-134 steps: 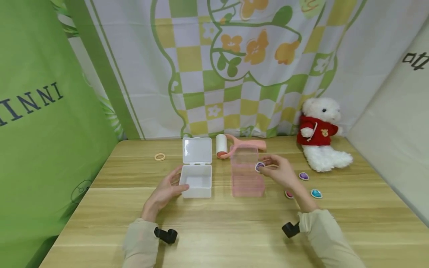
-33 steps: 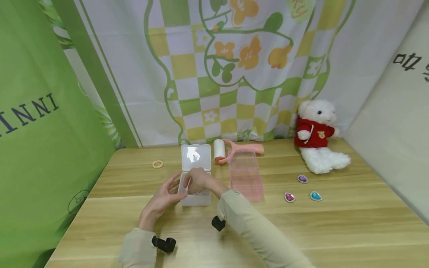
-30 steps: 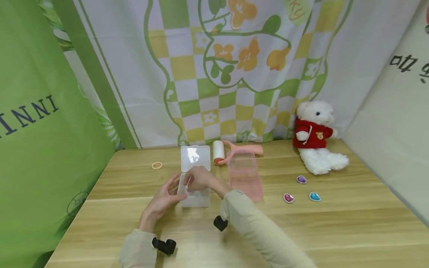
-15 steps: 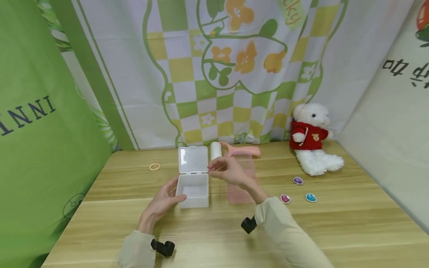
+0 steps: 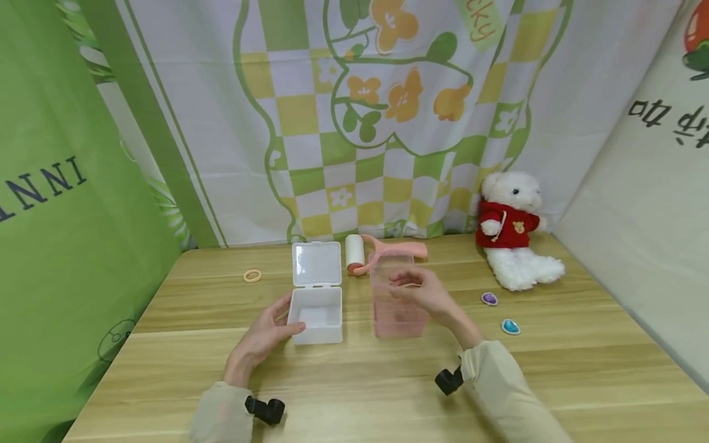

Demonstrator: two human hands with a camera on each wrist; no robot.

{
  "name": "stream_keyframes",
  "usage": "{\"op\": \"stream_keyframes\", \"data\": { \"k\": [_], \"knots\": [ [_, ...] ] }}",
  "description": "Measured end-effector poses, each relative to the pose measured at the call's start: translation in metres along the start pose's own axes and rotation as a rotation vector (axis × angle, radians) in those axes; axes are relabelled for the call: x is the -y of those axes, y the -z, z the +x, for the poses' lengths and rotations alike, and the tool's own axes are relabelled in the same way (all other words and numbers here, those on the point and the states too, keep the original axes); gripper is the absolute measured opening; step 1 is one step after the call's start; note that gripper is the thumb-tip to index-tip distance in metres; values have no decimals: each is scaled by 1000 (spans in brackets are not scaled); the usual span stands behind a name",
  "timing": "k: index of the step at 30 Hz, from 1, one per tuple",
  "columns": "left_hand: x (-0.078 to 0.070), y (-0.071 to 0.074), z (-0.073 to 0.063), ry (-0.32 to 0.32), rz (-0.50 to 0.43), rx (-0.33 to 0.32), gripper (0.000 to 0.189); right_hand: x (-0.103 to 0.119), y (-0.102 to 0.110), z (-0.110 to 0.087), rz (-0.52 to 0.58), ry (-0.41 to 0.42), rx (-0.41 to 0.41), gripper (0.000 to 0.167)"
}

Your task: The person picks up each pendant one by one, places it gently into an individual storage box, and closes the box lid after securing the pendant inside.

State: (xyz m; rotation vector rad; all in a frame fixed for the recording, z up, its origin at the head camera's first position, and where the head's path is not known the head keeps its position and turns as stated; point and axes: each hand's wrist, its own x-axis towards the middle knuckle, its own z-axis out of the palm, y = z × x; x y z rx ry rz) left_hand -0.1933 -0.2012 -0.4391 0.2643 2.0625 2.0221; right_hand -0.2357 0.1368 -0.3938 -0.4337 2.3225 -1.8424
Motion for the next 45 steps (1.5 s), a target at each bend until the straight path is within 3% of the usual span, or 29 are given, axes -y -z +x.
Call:
{"op": "stream_keyframes", "data": {
  "k": [9,17,30,35,45],
  "knots": [
    [1,1,1,0,-5,10,81,-9,44,-15,7,-39,-49,41],
    [2,5,0,8,-11,26,82,-23,90,-29,-96,-108,-146,38],
    [1,7,-3,22,-5,16,82,-60,142,-38,-225,-153,-202,43],
    [0,6,-3,25,-7,23,82,-66,152,-43,-306,-180,-211,42],
    [1,5,0,15,-9,35,82,-67,154,-47,-551,-149,-176,43]
  ]
}}
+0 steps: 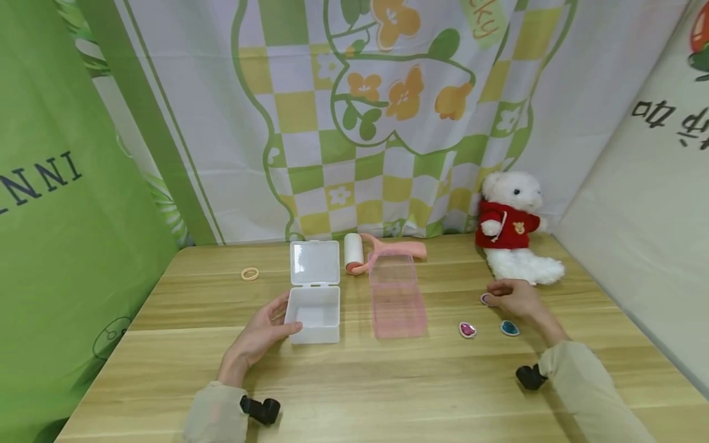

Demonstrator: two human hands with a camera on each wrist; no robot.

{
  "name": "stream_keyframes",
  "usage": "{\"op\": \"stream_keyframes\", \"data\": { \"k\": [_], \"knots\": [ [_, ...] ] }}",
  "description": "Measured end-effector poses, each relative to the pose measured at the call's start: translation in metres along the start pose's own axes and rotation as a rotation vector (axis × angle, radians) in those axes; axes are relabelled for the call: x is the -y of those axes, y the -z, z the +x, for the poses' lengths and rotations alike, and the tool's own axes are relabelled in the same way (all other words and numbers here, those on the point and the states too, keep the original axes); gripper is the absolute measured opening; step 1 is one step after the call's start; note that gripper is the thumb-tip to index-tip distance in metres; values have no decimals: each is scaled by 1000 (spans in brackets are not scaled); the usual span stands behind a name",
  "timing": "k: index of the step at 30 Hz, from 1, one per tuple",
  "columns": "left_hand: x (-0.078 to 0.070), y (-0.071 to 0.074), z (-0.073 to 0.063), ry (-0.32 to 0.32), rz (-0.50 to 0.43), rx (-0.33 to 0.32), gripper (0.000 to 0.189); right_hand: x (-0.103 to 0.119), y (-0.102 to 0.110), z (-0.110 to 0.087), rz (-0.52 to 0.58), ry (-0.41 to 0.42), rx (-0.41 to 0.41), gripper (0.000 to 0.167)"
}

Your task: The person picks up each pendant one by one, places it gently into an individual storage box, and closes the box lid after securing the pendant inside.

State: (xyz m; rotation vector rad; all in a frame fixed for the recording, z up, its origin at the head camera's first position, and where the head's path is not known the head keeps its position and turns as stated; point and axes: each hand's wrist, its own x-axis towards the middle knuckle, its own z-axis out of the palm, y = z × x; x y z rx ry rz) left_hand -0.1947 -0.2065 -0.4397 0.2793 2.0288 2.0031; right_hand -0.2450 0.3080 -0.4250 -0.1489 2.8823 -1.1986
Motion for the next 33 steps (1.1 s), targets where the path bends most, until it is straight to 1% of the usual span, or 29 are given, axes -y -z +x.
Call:
{"op": "stream_keyframes", "data": {
  "k": [4,8,13,20,25,29,33],
  "knots": [
    [0,0,0,1,-1,-1,82,1,2,1,-114,10,22,41],
    [-1,0,1,-1,2,-3,82,4,2,1,-160,16,37,37],
    [-1,0,0,-2,8,-12,83,5,1,1,-149,27,44,34],
    [1,0,0,-7,-2,-7,82,4,0,2,-118,35,51,31],
    [1,0,0,-10,-6,-9,82,6,-1,4,-60,18,67,27],
    [1,-1,0,-11,-6,-17,83,12,-2,3,4,4,88,26],
    [0,-2,0,-5,2,-37,84,24,-3,1,9,30,76,28]
  ]
}}
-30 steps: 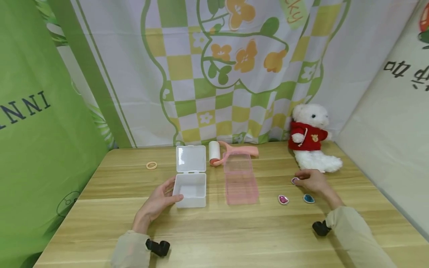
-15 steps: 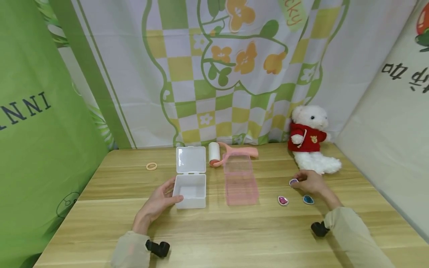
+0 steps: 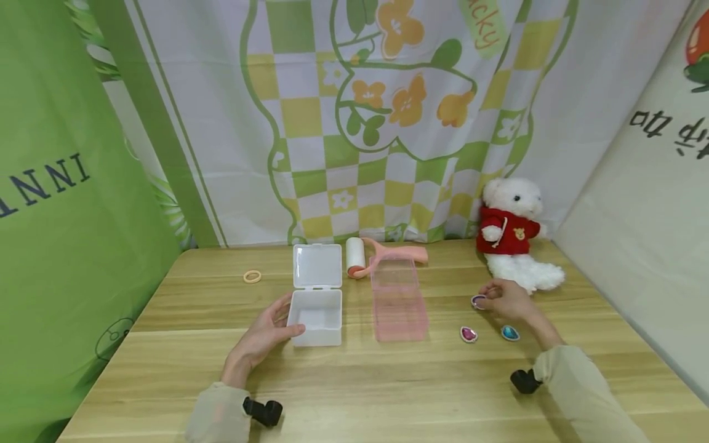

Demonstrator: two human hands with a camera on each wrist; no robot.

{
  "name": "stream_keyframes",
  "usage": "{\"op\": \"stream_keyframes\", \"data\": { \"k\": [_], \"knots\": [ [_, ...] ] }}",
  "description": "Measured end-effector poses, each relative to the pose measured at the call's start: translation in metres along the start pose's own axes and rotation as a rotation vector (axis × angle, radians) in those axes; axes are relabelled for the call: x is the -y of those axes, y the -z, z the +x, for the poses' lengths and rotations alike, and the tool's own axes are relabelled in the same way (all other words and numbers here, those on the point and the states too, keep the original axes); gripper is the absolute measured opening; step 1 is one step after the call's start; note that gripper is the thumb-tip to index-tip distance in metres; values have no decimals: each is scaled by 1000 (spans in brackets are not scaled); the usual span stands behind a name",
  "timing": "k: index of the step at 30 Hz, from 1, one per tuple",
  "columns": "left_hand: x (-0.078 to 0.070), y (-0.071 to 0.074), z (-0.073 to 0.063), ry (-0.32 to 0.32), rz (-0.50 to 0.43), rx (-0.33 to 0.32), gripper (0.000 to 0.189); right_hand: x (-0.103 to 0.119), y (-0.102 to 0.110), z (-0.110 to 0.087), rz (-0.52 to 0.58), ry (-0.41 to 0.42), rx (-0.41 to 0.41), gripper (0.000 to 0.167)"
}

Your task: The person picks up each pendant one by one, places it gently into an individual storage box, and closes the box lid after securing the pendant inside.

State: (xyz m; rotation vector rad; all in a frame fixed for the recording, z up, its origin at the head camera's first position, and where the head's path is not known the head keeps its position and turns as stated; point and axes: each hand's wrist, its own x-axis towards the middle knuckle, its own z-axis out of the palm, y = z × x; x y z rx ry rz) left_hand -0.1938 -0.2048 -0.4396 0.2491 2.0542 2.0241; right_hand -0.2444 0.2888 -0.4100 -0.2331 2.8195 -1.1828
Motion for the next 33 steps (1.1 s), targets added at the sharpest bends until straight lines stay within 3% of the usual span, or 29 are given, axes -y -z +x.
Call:
{"op": "stream_keyframes", "data": {
  "k": [3,12,24,33],
  "knots": [
    [-1,-1,0,3,2,-4,84,10,-2,-1,20,17,-17,30],
    [-3,-3,-1,-5,-9,18,85,43,-10,1,301,-10,40,35],
    [-1,-4,1,-7,-16,21,87,88,-31,8,391,114,98,38],
    [-3,-4,-2,-5,-7,14,86,125,-55,20,527,120,171,32]
  ]
}}
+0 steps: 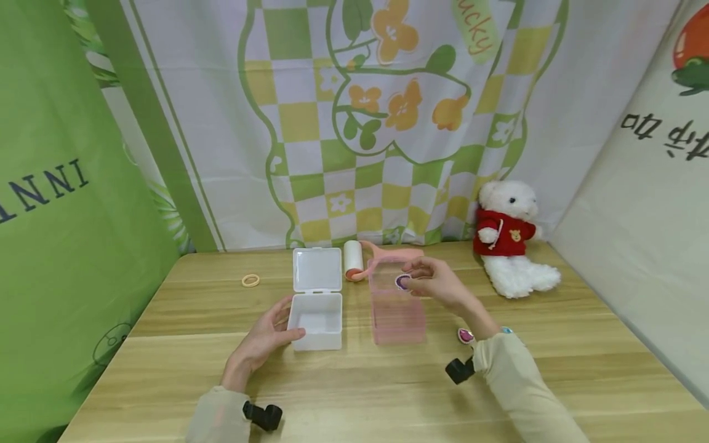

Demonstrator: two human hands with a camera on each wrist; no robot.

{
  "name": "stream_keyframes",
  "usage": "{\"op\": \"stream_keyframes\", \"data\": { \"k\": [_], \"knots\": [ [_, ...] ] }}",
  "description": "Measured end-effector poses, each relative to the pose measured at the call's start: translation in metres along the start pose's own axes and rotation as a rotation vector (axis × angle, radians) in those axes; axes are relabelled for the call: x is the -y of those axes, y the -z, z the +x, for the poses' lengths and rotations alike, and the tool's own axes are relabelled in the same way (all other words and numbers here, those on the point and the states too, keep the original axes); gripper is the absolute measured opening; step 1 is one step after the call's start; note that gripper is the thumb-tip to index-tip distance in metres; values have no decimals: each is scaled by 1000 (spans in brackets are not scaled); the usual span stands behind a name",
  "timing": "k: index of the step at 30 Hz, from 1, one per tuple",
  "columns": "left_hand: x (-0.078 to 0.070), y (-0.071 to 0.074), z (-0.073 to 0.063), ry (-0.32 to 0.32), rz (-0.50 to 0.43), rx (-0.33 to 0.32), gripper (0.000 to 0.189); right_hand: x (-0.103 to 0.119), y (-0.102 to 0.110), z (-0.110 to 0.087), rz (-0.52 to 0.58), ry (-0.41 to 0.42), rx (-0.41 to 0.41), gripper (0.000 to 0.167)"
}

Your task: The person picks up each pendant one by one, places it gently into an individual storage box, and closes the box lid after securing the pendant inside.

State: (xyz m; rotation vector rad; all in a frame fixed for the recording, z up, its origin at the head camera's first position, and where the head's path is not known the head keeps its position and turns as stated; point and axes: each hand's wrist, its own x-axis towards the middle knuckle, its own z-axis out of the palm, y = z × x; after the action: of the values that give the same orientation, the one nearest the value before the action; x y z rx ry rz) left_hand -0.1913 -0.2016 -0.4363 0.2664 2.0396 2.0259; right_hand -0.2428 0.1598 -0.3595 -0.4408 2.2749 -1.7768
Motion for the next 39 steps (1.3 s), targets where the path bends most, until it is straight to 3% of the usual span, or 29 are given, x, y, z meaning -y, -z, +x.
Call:
{"op": "stream_keyframes", "data": {
  "k": [9,18,27,34,39],
  "knots": [
    [2,0,1,0,2,-9,86,-4,-46,17,83,38,81,30],
    [3,-1,2,6,-2,-19,86,-3,-87,28,76,10,199,30],
    [2,-1,2,11,13,-21,84,12,-118,41,79,-16,197,31],
    [2,0,2,19,24,-17,84,13,-138,48,34,23,205,30],
    [2,1,1,24,22,-21,84,12,-149,52,-121,89,209,28]
  ]
}}
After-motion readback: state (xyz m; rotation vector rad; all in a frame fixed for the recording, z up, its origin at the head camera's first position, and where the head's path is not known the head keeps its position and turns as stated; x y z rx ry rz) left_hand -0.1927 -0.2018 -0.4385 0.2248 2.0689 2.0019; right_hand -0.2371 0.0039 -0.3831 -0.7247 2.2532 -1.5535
